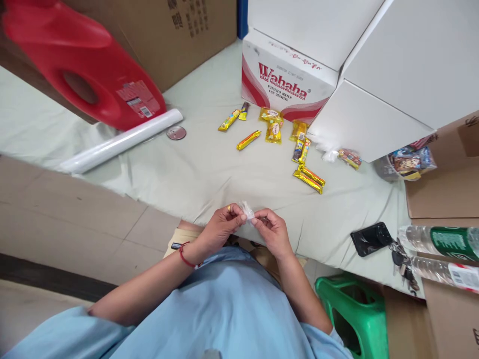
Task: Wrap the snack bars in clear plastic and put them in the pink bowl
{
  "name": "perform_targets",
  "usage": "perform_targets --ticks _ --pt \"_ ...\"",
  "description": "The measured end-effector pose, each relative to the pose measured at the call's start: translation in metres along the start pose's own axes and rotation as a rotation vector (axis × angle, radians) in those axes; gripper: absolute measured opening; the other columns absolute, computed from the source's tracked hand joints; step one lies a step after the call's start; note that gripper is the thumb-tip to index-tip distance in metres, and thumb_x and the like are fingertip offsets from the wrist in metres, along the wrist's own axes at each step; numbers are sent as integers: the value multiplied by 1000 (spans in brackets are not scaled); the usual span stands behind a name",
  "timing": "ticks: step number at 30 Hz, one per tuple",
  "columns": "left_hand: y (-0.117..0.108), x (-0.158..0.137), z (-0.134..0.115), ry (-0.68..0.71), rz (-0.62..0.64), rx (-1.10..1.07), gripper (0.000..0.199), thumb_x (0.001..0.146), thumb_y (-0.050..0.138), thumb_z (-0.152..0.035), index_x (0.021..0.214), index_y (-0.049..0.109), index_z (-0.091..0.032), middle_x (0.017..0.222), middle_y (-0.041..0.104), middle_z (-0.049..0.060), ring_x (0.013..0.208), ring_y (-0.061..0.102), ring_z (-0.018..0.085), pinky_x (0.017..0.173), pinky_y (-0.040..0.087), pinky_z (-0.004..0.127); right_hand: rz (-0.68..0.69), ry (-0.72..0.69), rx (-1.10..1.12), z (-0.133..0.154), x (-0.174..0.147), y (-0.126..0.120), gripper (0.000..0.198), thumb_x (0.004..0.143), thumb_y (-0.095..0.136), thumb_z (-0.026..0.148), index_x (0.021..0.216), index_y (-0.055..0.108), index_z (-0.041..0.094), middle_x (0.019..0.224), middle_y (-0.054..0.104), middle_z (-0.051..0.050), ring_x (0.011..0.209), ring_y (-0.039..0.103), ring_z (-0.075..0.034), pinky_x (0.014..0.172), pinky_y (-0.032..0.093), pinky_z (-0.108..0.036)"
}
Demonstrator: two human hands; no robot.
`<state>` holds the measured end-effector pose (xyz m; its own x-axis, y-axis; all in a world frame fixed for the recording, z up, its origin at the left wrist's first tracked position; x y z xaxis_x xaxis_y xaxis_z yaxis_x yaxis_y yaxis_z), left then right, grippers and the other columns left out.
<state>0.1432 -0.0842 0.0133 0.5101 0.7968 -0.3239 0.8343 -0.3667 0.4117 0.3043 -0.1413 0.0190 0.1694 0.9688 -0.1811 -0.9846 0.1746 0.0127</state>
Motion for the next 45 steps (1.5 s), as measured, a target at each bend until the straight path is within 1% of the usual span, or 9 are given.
perform_targets --ticks 3,6,9,17,24,34,38,41,45 --pt "3 -2 -3 63 59 103 43 89 74 -60 82 62 -19 67 53 -4 63 43 11 63 36 26 -39 19 60 -4 -2 -4 35 88 79 58 89 73 23 78 66 0 73 57 -16 72 48 -29" --pt "7 -7 -12 242 111 352 35 97 65 -53 84 66 -20 84 64 3 78 55 15 75 43 29 -64 34 92 -6 -3 -6 43 91 71 66 94 73 23 81 67 -1 75 58 -18 72 49 -31" --pt "10 -12 -14 350 146 507 34 98 62 -49 82 66 -20 96 69 7 88 60 18 82 46 31 -68 31 20 -3 -2 -7 36 86 79 59 90 71 24 81 66 0 74 56 -17 70 47 -29" --pt "3 -6 0 -21 23 292 57 93 53 -76 96 62 -20 77 64 1 64 57 15 58 43 27 -51 -134 -260 10 -5 -11 24 99 66 47 90 67 24 84 61 0 75 53 -17 70 43 -29" --pt "9 -5 1 46 55 269 47 86 70 -65 83 63 -18 75 59 -1 70 50 13 67 41 27 66 -274 -367 11 -16 -2 19 105 58 38 93 64 25 89 60 -1 83 56 -18 78 43 -31" --pt "7 -8 1 51 61 290 44 90 64 -61 77 63 -19 68 58 -1 67 50 14 66 42 27 -140 -99 -82 -12 -20 -27 30 101 64 54 93 62 25 82 59 1 77 54 -18 77 45 -31" --pt "10 -10 -3 121 56 410 41 90 63 -59 78 67 -20 69 58 -1 67 50 15 66 41 27 -135 -129 -168 -5 -19 -22 30 92 76 52 105 67 26 99 67 -3 87 59 -20 82 49 -32" --pt "10 -11 -5 127 48 424 43 90 63 -60 77 68 -20 69 58 -1 67 50 15 66 40 28 -79 -159 -270 1 -17 -14 21 90 78 45 98 73 26 93 67 -3 84 59 -19 80 49 -32" --pt "2 -8 -5 71 -27 357 48 90 64 -62 67 59 -19 64 54 -2 66 47 14 67 39 27 -277 -76 -39 -1 -8 -20 26 87 79 48 91 70 24 78 62 1 70 53 -15 67 45 -29"
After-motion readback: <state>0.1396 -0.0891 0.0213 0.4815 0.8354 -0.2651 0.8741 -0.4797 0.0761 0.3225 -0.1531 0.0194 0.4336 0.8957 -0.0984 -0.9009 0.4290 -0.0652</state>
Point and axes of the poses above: each hand's wrist, its own x-axis towards the middle knuckle, its own y-axis out of the palm, z = x × y, the point moved 3 cm from there along x, towards the middle knuckle
